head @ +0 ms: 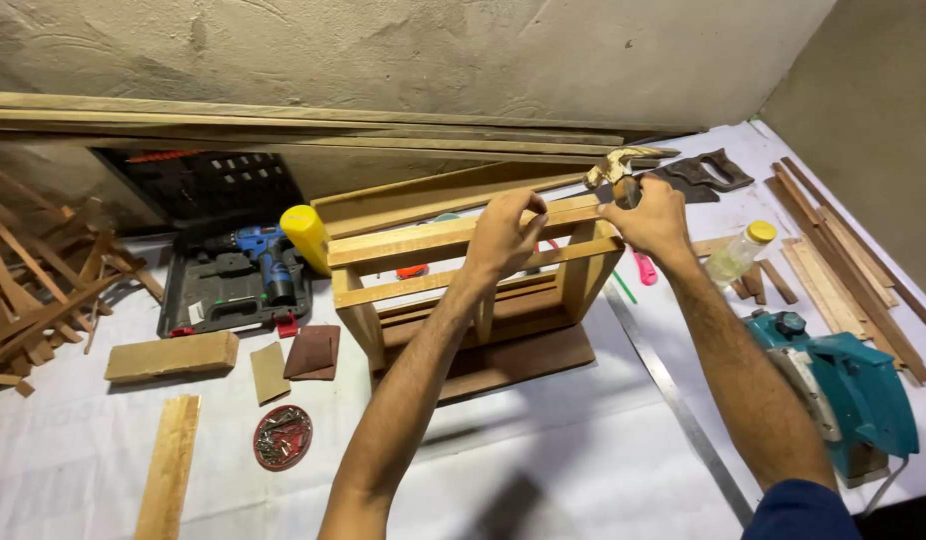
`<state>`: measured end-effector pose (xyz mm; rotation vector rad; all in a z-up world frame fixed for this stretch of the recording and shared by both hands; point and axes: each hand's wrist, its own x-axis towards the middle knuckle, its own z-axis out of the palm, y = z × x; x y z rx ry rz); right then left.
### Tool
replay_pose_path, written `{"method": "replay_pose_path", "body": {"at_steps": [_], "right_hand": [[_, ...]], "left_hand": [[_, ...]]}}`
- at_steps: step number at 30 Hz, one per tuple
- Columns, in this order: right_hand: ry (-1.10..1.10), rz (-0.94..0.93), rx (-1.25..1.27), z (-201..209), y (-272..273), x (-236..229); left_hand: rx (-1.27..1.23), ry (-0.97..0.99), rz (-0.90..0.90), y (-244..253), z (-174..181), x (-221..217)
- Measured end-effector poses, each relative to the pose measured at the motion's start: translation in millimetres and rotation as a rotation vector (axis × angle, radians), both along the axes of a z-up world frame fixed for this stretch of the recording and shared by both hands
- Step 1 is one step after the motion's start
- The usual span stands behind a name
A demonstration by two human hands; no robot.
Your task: The person assembles a small wooden shelf unit on a work table. They position the frame, place thin wood slats across it, and hammer nails to fasten the slats, taking nails from a round tin and repositioning the shelf between hammering.
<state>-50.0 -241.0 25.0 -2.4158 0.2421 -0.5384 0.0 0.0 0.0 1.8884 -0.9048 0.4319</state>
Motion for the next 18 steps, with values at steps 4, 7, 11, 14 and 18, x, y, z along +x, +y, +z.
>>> {"method": "replay_pose_path", "body": {"at_steps": [4,7,11,14,18], "right_hand": [[0.061,-0.003,0.066,-8,-28,10],[0.168,0.003,0.145,-11,-32,17],[0.152,0.077,0.265,-20,-32,21],[0.123,0.069,0.292,-24,-30,22],[0.067,0.047,0.313,-33,-31,25]], "left_hand": [[0.085,-0.110,0.025,-31,-14,16],[0.198,-0.127,0.089,-40,-14,16],[0.264,-0.097,0.096,-44,-16,16],[0.263,-0.075,0.090,-45,-14,14],[0.296,-0.046,0.112,-46,-14,13]]}}
